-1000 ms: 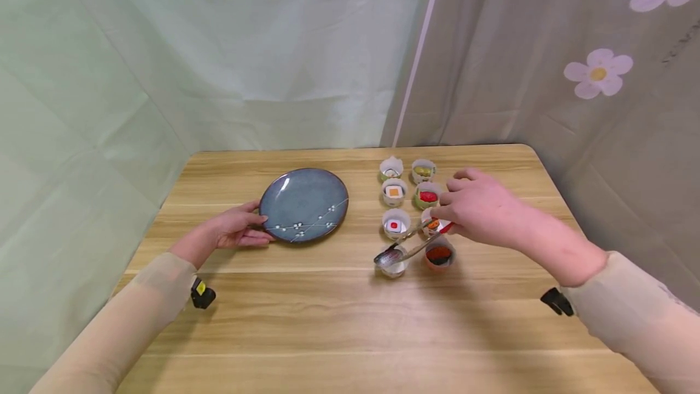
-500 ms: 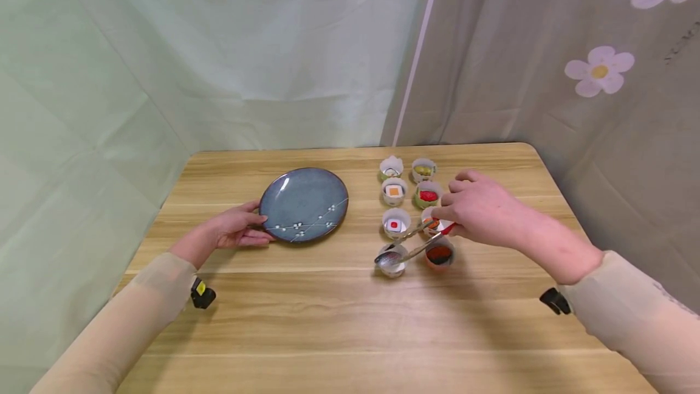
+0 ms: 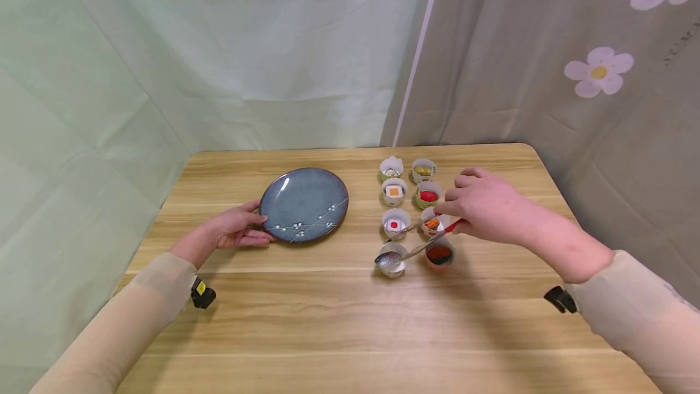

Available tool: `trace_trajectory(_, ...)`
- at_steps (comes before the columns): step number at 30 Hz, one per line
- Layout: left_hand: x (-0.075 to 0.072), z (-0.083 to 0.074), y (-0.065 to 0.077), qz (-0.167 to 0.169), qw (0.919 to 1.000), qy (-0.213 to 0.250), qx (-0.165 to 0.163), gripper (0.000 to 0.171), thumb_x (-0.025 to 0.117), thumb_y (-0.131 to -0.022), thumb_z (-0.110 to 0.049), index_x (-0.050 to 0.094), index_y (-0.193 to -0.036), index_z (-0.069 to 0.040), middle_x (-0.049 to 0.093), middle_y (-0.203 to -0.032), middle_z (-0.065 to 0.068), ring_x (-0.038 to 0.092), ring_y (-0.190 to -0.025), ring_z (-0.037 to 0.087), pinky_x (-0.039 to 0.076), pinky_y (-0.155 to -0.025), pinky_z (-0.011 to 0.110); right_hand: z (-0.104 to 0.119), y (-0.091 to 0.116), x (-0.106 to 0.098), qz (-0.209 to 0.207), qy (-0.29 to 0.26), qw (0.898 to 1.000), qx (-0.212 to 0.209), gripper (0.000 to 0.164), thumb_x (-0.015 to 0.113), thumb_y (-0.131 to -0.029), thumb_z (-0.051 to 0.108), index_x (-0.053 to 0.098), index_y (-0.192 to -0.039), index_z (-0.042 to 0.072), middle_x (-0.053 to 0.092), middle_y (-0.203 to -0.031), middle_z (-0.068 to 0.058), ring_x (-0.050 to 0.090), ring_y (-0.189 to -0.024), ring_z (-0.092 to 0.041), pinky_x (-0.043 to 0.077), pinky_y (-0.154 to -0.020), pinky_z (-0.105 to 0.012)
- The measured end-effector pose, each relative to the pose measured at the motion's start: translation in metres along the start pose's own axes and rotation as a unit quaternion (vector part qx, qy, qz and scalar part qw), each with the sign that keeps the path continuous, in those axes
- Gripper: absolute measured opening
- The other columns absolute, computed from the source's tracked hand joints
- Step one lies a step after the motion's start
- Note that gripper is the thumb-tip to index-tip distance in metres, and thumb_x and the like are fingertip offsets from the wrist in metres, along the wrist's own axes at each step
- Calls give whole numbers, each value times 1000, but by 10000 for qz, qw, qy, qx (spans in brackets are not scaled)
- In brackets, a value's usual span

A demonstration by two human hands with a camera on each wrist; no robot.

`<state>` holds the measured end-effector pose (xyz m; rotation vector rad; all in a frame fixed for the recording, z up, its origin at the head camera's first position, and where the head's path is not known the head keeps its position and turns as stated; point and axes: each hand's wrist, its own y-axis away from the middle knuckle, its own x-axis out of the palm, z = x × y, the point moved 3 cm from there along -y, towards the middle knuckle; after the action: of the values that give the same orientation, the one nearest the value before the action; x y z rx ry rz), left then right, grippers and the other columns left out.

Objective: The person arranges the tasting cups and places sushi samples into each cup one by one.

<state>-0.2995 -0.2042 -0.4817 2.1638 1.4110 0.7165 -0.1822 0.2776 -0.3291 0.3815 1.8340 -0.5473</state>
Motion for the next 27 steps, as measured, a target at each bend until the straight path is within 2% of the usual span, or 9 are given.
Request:
trace_trajectory(8,0,-1,-1,-6,10000,34,1,76,42,-110,-8,-7,-165,-26,64,-112,27,75,-89,32,59,-91,49,-2,-1,-4,162,-68,9996,201,54,97,-65,28,77,-114,17,68,-91,4,59,-85,-24,48,-98,-54)
trace_trajectory(27,-1,0,-1,-25,10000,31,16,76,42,-110,-7,-6,-165,-25,65,-109,27,75,-87,31,60,-89,48,-2,-3,9,503,-153,9975,472,63,96,-67,39,75,-120,13,71,-100,0,60,-91,-27,48,-95,-52)
